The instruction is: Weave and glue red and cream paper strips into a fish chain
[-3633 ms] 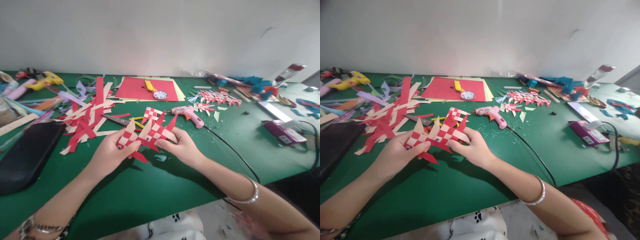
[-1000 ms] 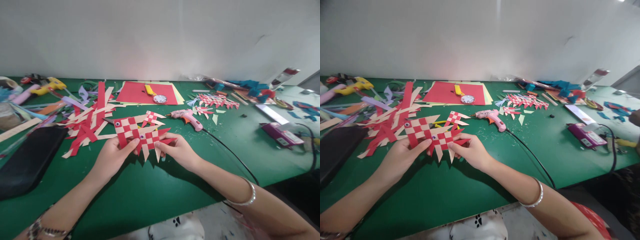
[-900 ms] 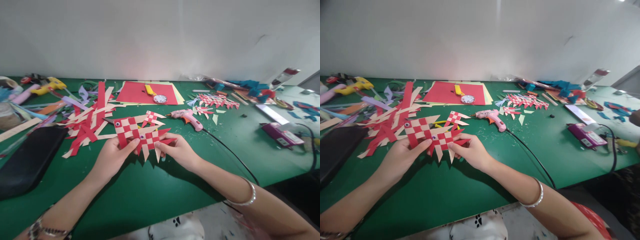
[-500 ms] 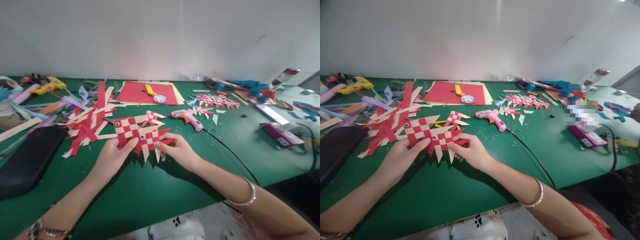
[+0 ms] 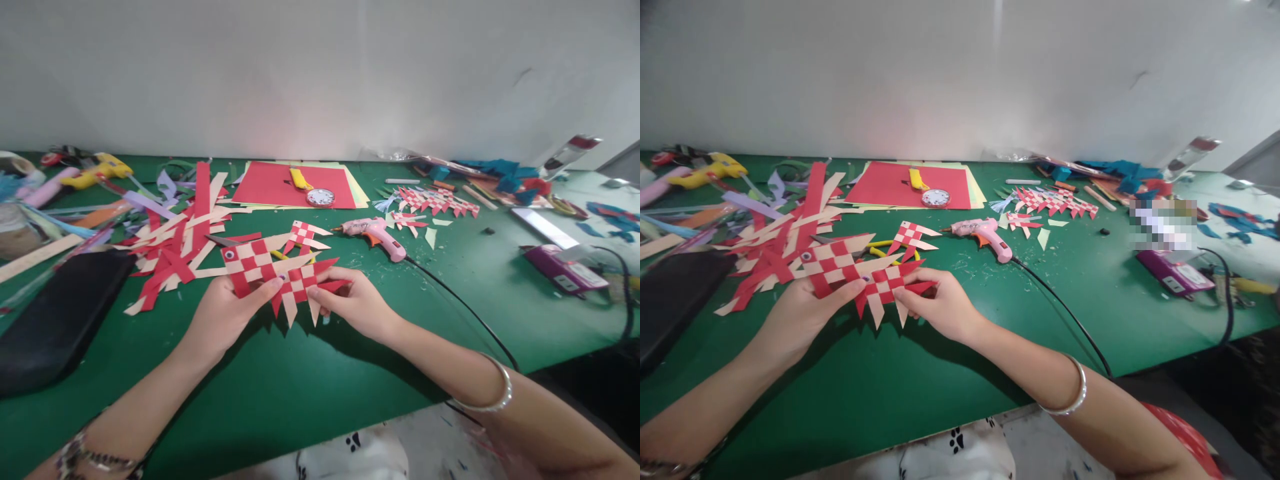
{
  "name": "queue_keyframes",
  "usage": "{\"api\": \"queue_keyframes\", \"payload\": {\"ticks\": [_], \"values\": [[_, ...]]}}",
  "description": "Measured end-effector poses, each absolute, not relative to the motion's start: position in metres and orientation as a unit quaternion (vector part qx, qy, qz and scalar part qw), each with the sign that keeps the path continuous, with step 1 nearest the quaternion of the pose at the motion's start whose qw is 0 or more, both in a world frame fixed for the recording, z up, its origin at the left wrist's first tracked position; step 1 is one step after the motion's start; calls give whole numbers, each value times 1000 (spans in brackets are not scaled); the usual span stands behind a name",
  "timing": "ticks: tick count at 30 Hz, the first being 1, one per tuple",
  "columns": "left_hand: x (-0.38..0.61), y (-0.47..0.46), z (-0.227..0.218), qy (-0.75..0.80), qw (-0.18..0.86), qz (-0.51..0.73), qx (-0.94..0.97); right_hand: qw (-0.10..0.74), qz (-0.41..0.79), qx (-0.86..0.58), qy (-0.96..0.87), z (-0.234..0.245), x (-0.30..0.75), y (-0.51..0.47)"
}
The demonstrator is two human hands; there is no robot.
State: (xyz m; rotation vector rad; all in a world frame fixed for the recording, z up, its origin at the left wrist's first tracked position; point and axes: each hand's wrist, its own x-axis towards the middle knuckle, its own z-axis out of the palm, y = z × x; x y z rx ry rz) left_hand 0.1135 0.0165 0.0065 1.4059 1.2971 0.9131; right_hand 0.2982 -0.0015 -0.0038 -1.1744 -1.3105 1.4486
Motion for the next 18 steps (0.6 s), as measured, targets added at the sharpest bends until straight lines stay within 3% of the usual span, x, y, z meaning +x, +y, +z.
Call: {"api": "queue_keyframes", "payload": {"ticks": [9, 18], "values": [[110, 20, 0, 505, 576, 383, 516, 425, 559, -464, -540, -6, 299, -1], [110, 20, 2, 484, 574, 400, 526, 426, 542, -469, -551, -7, 300, -1]]}}
